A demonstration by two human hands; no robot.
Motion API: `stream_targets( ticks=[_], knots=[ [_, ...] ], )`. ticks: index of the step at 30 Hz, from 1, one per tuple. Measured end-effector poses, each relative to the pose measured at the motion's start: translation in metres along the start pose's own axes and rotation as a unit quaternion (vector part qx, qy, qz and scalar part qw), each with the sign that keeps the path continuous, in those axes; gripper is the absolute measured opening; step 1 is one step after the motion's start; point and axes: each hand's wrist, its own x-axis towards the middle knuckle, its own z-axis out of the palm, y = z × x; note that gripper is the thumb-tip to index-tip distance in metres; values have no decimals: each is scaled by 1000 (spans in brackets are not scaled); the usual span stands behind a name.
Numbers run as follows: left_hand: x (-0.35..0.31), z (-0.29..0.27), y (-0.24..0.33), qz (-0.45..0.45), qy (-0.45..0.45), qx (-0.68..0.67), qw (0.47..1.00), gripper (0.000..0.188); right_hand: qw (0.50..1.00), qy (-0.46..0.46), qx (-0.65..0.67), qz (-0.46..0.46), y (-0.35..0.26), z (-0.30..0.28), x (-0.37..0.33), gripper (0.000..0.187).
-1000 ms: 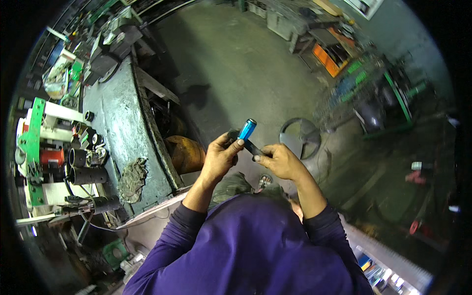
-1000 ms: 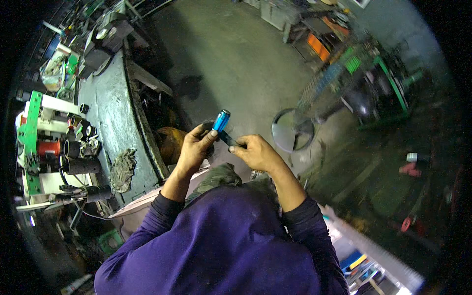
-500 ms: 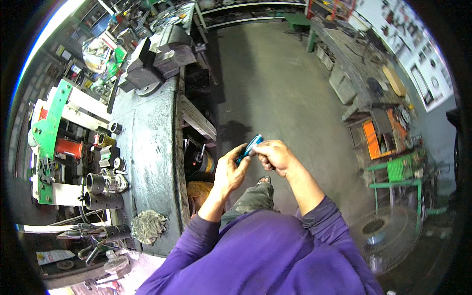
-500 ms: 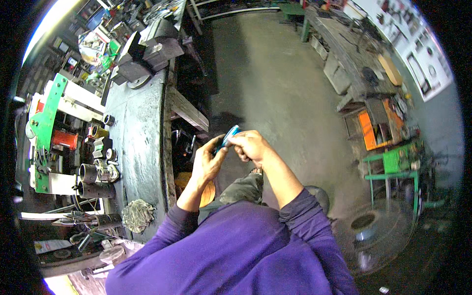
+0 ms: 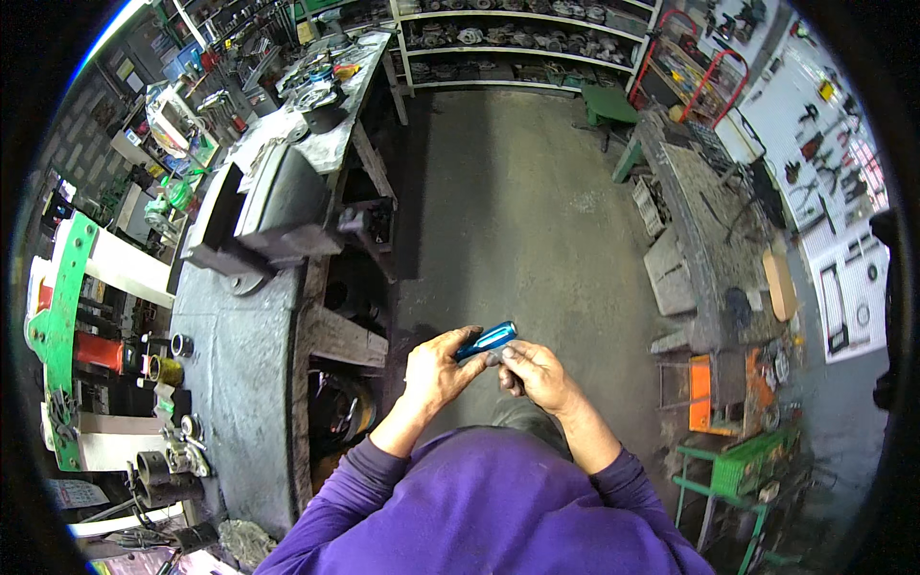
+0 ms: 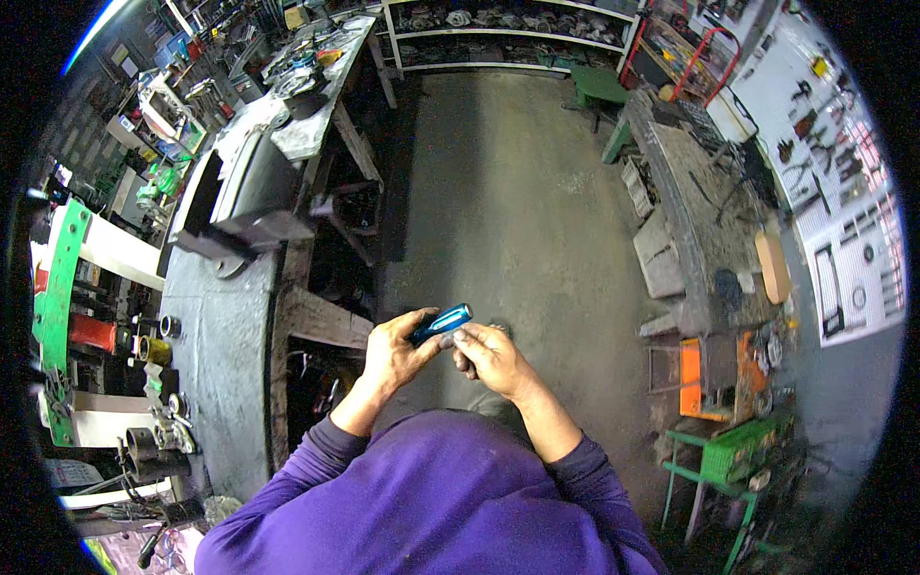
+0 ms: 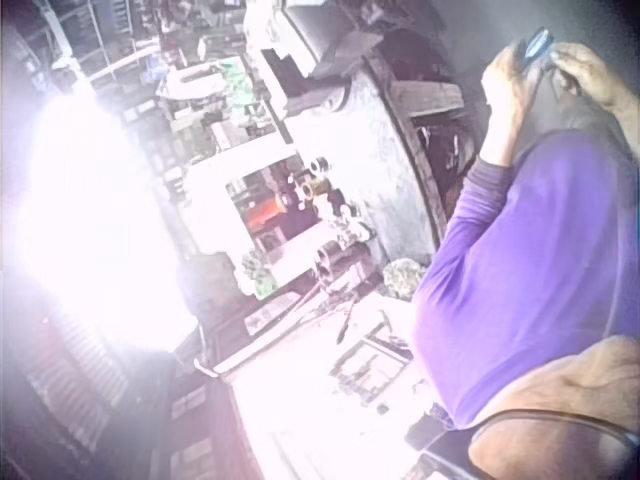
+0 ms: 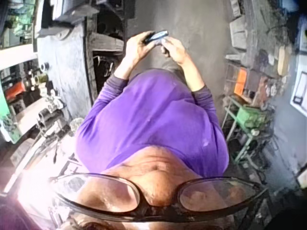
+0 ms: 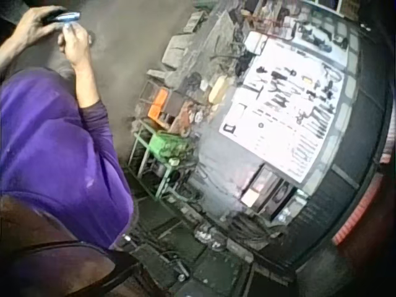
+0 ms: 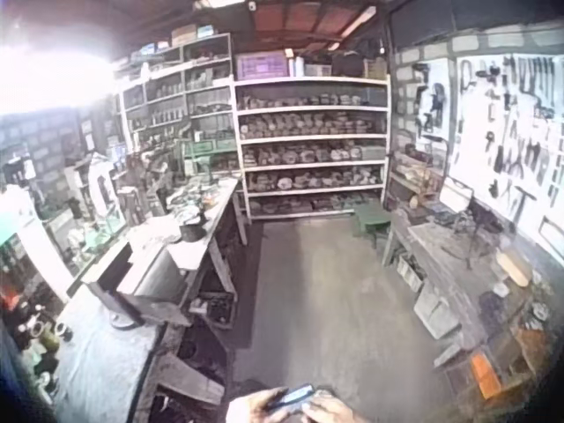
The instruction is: The person assembles mechanical components on a workbench, using a screwdriver to tighten parts and a power drill to secure a nut. They handle gears, bearings, and a housing, applying grease and wiping parts with a cloth during the process.
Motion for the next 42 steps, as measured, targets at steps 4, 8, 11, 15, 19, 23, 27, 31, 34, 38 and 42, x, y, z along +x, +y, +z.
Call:
stream_targets(
  ticks=[4, 8, 11, 15, 19, 23, 27, 31, 34, 38, 42],
  knots=[
    [114, 17, -2, -140, -4, -124, 982, 43, 996, -52, -60, -47, -64, -77, 92, 28],
    [216, 8, -4, -236, 32, -314, 919, 35, 992, 7, -107, -67, -143, -131, 184, 26],
    [282, 10, -16, -261, 49, -512, 817, 30, 983, 31, -166, -73, -183, -164, 257, 33],
    [366, 26, -49, -284, -44, -645, 708, 40, 991, 22, -88, -100, -204, -202, 362, 39],
    [472, 36, -83, -262, -146, -669, 680, 60, 995, -60, 59, -44, -236, -234, 464, 51],
    [590, 25, -102, -232, -225, -721, 613, 61, 977, -186, 102, -2, -307, -266, 554, 83],
    [689, 2, -106, -181, -304, -724, 592, 69, 947, -275, 164, 35, -378, -273, 634, 92],
    [762, -18, -136, -198, -312, -722, 585, 74, 890, -434, 132, 34, -427, -266, 718, 98],
    [803, -32, -173, -168, -275, -714, 622, 74, 849, -517, 113, -1, -449, -260, 787, 97],
    [860, -60, -213, -176, -183, -751, 610, 57, 831, -522, 192, 21, -472, -247, 878, 87],
    [899, -108, -235, -208, 14, -726, 655, 37, 801, -525, 275, 80, -498, -200, 966, 79]
  ],
)
